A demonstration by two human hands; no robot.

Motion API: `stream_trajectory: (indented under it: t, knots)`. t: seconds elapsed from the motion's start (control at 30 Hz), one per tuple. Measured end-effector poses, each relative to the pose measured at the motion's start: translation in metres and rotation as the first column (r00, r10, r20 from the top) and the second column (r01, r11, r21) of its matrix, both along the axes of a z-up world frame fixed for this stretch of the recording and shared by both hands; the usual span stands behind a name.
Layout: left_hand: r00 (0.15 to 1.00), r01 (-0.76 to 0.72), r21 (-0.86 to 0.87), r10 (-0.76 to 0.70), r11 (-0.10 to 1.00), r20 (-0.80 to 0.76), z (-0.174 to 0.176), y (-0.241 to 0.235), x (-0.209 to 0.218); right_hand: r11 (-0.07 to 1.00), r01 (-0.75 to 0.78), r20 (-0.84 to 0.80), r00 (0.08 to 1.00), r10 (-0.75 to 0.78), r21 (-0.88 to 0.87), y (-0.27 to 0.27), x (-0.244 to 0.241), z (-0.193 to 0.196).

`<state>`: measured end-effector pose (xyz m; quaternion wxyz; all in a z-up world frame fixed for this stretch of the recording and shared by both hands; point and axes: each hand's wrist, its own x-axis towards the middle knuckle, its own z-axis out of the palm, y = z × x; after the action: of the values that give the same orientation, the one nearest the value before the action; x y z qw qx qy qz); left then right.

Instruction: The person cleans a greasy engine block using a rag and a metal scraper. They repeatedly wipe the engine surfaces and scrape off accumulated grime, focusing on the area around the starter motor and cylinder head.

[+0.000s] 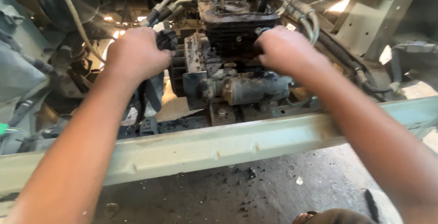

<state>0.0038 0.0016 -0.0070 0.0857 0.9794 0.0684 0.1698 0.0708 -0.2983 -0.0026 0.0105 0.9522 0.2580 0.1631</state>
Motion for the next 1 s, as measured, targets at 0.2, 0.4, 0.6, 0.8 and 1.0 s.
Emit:
stream_trajectory:
  t: [0.2, 0.4, 0.6, 0.8, 1.0]
  knots:
    - [0.998, -0.036, -0.007, 0.035, 0.999, -0.043, 0.002, 0.000, 0.003, 0.997, 0.076, 0.007, 0.997, -0.076, -0.009, 0.003, 0.008, -0.004]
    - [0.994, -0.098, -0.063, 0.095, 0.993, -0.047, 0.007, -0.006, 0.006, 0.999, 0.035, 0.155, 0.987, -0.030, -0.027, 0.006, 0.004, -0.015]
    - [0.995, -0.100, -0.073, 0.099, 0.992, -0.012, 0.002, -0.001, 0.005, 0.952, -0.108, -0.062, 0.990, 0.131, 0.287, 0.016, 0.000, -0.012]
    - [0.998, -0.056, -0.075, 0.058, 0.996, 0.028, 0.010, 0.009, -0.001, 0.942, -0.153, -0.197, 0.956, 0.218, 0.297, -0.010, -0.008, 0.004]
    - [0.960, 0.229, -0.605, -0.282, 0.763, 0.008, 0.025, -0.008, -0.008, 0.804, -0.565, 0.279, 0.815, 0.508, 0.188, 0.008, -0.014, -0.001]
